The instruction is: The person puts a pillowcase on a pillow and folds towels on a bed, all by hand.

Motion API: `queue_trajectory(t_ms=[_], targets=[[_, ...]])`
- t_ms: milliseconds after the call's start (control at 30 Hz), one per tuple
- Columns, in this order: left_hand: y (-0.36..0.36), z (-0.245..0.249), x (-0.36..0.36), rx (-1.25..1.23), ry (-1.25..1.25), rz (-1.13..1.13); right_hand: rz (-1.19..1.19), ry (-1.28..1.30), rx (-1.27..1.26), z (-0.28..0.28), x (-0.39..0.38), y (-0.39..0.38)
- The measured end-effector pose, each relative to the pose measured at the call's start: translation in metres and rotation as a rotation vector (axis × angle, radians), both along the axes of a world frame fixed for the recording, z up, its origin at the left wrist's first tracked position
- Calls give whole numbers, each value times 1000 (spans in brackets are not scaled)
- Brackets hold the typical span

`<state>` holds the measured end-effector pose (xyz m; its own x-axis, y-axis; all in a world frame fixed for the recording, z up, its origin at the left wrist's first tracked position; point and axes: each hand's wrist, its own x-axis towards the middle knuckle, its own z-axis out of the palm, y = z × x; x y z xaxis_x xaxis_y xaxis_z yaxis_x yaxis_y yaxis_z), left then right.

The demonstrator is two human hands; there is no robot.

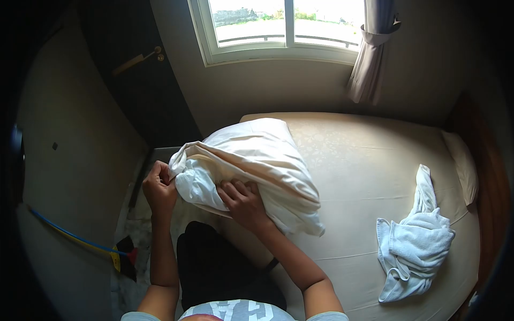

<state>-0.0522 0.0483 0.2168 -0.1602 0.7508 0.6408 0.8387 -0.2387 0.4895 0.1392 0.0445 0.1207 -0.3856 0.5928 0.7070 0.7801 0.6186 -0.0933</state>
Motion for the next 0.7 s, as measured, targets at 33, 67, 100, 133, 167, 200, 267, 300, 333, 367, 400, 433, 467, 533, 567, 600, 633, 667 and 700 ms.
queue_trajectory(t_ms=[33, 67, 100, 133, 167, 200, 267, 300, 333, 367, 400, 433, 467, 533, 567, 600, 633, 667, 700], targets=[[5, -1, 1, 90, 51, 2, 40, -3, -33, 0, 3, 1], [9, -3, 0, 173, 108, 0, 77, 2, -73, 0, 6, 1], [20, -3, -5, 181, 150, 31, 113, 11, -121, -1, 6, -1], [34, -4, -9, 191, 190, 67, 89, -5, -219, -3, 5, -4], [46, -4, -17, 203, 223, 112, 72, -29, -314, -3, 2, -5], [51, 5, -21, 89, 239, 45, 61, -63, -405, -2, 1, -4], [40, 13, -20, 152, 149, -56, 131, -36, -424, 7, 3, -11], [28, 25, -14, 176, 117, -117, 162, -8, -441, 11, 4, -17], [13, 34, -11, 161, 36, -168, 145, -16, -429, 14, 10, -22], [4, 46, -8, 110, 22, -178, 61, 8, -244, 6, 16, -22], [-7, 56, -6, 56, 4, -183, -18, 28, -63, -7, 22, -23], [-15, 61, -6, 0, -17, -186, -96, 47, 116, -14, 29, -25], [-17, 65, -8, -56, 20, -223, 36, 231, -118, -17, 39, -27], [-19, 77, -2, -125, -1, -239, 289, 593, -582, -16, 58, -30], [-19, 82, 1, -155, -9, -256, 178, 413, -369, -19, 67, -28], [-14, 77, -2, -117, -8, -314, 63, 231, -157, -16, 73, -27], [-11, 76, -4, -123, -74, -315, -55, 47, 50, -15, 76, -27], [-8, 77, -4, -136, -136, -320, -226, -198, 120, -11, 83, -32], [-4, 77, -3, -153, -199, -328, -198, -201, -29, -10, 97, -36]])
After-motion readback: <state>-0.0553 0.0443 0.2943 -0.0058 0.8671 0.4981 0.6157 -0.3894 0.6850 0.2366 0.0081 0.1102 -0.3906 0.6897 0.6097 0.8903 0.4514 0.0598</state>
